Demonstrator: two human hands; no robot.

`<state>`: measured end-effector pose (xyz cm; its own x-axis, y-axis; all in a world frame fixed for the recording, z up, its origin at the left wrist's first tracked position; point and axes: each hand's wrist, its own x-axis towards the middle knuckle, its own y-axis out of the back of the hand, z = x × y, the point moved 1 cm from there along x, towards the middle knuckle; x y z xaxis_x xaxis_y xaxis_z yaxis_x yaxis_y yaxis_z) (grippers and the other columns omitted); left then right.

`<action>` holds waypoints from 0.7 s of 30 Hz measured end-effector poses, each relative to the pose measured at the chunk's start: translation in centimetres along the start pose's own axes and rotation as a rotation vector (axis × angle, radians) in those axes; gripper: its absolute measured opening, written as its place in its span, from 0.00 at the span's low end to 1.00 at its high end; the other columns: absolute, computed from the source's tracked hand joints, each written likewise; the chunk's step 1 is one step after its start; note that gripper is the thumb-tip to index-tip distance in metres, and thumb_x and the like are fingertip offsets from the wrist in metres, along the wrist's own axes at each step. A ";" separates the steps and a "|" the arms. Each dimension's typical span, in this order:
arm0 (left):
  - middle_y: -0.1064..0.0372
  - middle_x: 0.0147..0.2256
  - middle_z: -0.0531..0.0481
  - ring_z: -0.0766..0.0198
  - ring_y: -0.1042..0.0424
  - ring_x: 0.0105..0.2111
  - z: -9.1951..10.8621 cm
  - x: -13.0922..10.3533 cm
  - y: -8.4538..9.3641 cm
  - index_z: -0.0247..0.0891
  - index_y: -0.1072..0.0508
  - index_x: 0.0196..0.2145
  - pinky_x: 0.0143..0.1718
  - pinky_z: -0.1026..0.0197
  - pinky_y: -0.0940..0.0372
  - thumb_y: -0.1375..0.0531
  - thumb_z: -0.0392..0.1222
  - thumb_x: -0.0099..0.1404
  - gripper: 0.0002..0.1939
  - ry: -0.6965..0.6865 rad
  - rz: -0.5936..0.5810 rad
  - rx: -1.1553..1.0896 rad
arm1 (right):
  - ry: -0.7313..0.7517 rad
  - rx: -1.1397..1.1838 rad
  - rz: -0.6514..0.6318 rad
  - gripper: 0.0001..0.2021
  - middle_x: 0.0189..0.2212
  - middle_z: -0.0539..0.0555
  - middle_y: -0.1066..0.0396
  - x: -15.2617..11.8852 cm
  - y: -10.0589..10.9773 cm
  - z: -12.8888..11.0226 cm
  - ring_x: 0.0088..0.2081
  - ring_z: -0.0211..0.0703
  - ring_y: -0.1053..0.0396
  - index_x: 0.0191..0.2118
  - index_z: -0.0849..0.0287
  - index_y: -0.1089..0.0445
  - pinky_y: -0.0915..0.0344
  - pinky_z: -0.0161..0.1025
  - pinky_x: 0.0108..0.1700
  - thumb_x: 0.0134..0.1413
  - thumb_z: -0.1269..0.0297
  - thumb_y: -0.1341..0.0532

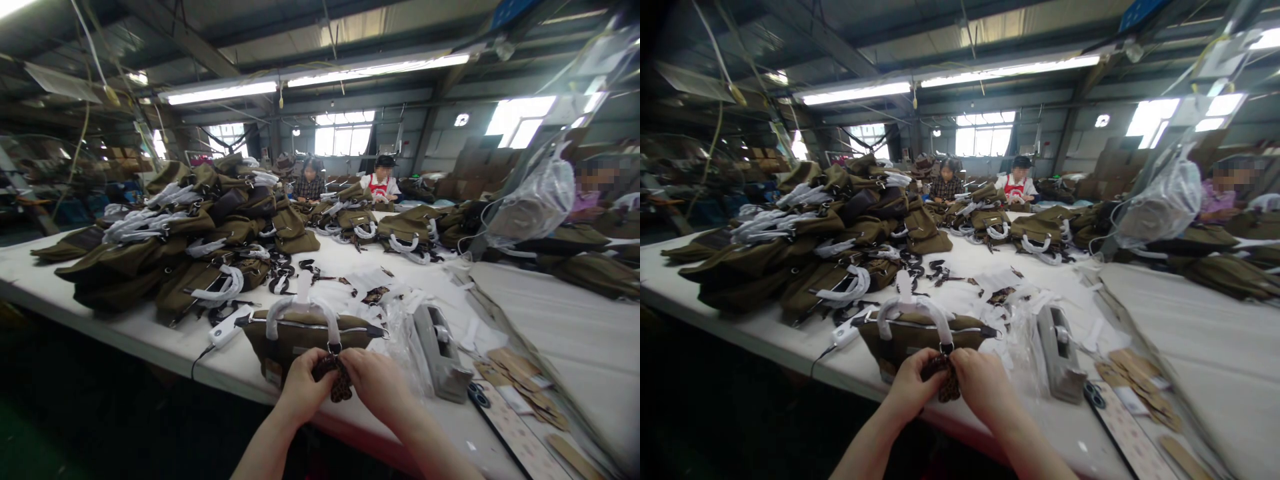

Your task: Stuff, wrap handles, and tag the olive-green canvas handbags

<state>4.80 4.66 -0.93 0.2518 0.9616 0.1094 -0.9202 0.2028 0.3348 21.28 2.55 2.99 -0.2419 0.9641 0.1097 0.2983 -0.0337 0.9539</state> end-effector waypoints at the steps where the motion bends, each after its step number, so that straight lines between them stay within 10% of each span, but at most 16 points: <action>1: 0.23 0.32 0.49 0.58 0.26 0.34 -0.1 0.0 -0.1 0.36 0.24 0.35 0.38 0.60 0.34 0.38 0.37 0.57 0.07 0.001 0.002 -0.023 | -0.017 0.049 0.017 0.14 0.33 0.53 0.22 0.0 -0.2 0.1 0.37 0.47 0.24 0.35 0.55 0.27 0.42 0.38 0.34 0.66 0.67 0.50; 8: 0.23 0.39 0.45 0.58 0.25 0.40 -2.0 0.1 -0.9 0.36 0.30 0.44 0.44 0.59 0.32 0.42 0.45 0.65 0.13 -0.001 0.038 -0.339 | -0.055 0.422 0.064 0.16 0.31 0.51 0.23 0.0 -2.1 1.2 0.34 0.43 0.27 0.34 0.55 0.26 0.40 0.36 0.35 0.64 0.62 0.50; 21: 0.22 0.38 0.47 0.58 0.24 0.38 -1.3 -1.7 -1.9 0.41 0.26 0.42 0.43 0.58 0.33 0.46 0.44 0.68 0.10 -0.205 0.310 0.178 | 0.001 0.516 0.028 0.17 0.25 0.51 0.28 -0.1 -3.0 1.0 0.29 0.41 0.32 0.26 0.57 0.33 0.44 0.35 0.31 0.64 0.59 0.51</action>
<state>5.68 2.84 -2.96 0.0415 0.9119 0.4083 -0.9003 -0.1431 0.4111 21.29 2.84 -0.14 -0.2281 0.9645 0.1334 0.7210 0.0752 0.6889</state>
